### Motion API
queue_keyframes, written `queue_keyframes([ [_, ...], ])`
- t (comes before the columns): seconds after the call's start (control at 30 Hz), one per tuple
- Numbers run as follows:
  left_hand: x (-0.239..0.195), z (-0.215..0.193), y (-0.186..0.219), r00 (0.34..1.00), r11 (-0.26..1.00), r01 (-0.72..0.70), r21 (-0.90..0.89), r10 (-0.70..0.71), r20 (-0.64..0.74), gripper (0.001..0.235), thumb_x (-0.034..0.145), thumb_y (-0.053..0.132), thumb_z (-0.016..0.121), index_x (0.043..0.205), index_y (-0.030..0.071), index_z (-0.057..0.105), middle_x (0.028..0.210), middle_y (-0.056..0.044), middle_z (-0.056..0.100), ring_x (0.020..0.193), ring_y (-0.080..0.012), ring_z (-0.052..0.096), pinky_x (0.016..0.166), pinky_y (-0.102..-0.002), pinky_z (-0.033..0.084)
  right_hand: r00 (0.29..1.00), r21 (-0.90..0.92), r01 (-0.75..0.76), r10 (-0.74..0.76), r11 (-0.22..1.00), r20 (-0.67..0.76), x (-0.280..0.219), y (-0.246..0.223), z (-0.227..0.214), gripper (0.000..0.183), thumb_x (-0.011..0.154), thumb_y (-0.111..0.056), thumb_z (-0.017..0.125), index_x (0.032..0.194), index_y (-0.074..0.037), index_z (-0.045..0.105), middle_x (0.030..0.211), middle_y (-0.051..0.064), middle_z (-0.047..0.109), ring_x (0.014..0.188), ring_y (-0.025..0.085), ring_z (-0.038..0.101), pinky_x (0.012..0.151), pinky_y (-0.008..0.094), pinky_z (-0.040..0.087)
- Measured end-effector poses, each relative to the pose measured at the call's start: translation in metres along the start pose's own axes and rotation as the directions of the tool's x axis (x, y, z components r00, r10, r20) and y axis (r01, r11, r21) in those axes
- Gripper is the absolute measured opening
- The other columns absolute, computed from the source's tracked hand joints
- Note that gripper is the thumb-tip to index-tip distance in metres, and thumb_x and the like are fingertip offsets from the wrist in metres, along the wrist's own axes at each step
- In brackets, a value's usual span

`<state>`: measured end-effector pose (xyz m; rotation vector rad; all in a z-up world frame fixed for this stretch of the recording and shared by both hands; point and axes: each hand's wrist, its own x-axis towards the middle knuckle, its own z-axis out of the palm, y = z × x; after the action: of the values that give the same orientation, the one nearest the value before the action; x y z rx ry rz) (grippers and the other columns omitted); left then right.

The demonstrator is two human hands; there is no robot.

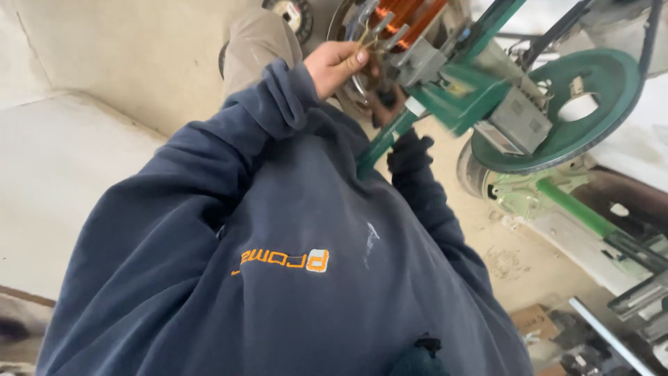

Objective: The recorder is winding copper wire onto a coil-forming machine in an industrial workshop.

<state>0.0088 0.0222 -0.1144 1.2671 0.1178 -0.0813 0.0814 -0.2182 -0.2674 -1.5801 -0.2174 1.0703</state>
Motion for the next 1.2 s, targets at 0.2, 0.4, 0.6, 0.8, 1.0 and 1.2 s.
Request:
queue_keyframes([
  [0.2, -0.003, 0.011, 0.008, 0.986, 0.962, -0.001, 0.275, 0.046, -0.159, 0.042, 0.115, 0.037, 0.045, 0.111, 0.001, 0.068, 0.099, -0.006, 0.076, 0.093, -0.0164, 0.071, 0.086, -0.033, 0.057, 0.986, 0.088, 0.102, -0.113, 0.991, 0.121, -0.011, -0.062, -0.002, 0.035, 0.094, -0.011, 0.080, 0.123, -0.001, 0.065, 0.104, 0.004, 0.069, 0.090, 0.016, 0.064, 0.076, 0.031, 0.052],
  [0.4, -0.010, 0.017, 0.026, 0.978, 0.946, 0.021, 0.324, 0.048, -0.202, 0.042, 0.115, 0.037, 0.044, 0.105, 0.002, 0.065, 0.087, -0.006, 0.071, 0.081, -0.0159, 0.069, 0.076, -0.032, 0.056, 0.840, 0.341, -0.227, 0.007, 0.912, 0.542, 0.004, -0.027, 0.000, 0.062, 0.083, 0.003, 0.074, 0.139, -0.005, 0.051, 0.125, 0.010, 0.066, 0.118, 0.021, 0.065, 0.106, 0.034, 0.052],
  [0.6, -0.005, 0.012, -0.018, 0.986, 0.996, 0.040, 0.079, -0.027, -0.167, 0.041, 0.114, 0.040, 0.043, 0.102, 0.005, 0.062, 0.084, -0.002, 0.067, 0.075, -0.0126, 0.068, 0.069, -0.029, 0.055, 0.874, 0.370, 0.173, -0.315, 0.913, 0.368, 0.029, 0.013, -0.009, 0.060, 0.086, 0.009, 0.071, 0.140, -0.003, 0.046, 0.126, 0.010, 0.061, 0.122, 0.024, 0.061, 0.110, 0.039, 0.050],
  [0.8, -0.005, 0.001, -0.051, 0.997, 0.973, 0.035, -0.229, -0.049, -0.059, 0.044, 0.116, 0.044, 0.043, 0.098, 0.008, 0.060, 0.081, -0.005, 0.070, 0.073, -0.0128, 0.064, 0.069, -0.026, 0.051, 0.873, 0.027, 0.405, -0.396, 0.914, 0.286, 0.017, -0.028, 0.005, 0.046, 0.096, -0.001, 0.069, 0.136, -0.005, 0.048, 0.118, 0.009, 0.065, 0.113, 0.021, 0.067, 0.103, 0.035, 0.056],
  [1.0, -0.006, 0.010, -0.051, 0.997, 0.972, -0.037, -0.232, 0.019, -0.080, 0.047, 0.115, 0.046, 0.043, 0.093, 0.009, 0.060, 0.075, -0.006, 0.068, 0.064, -0.0126, 0.060, 0.063, -0.026, 0.049, 0.880, 0.078, 0.419, -0.425, 0.905, 0.212, 0.010, -0.049, 0.023, 0.032, 0.105, -0.011, 0.067, 0.130, -0.001, 0.051, 0.109, 0.008, 0.068, 0.099, 0.017, 0.066, 0.089, 0.030, 0.055],
  [1.2, -0.008, 0.016, -0.044, 0.994, 0.967, -0.042, -0.251, 0.015, -0.110, 0.047, 0.114, 0.046, 0.043, 0.091, 0.009, 0.060, 0.071, -0.006, 0.067, 0.059, -0.0121, 0.057, 0.059, -0.026, 0.046, 0.854, 0.242, 0.436, -0.484, 0.867, 0.193, 0.011, -0.057, 0.038, 0.020, 0.107, -0.021, 0.063, 0.110, -0.005, 0.052, 0.089, 0.002, 0.059, 0.079, 0.011, 0.055, 0.069, 0.025, 0.044],
])
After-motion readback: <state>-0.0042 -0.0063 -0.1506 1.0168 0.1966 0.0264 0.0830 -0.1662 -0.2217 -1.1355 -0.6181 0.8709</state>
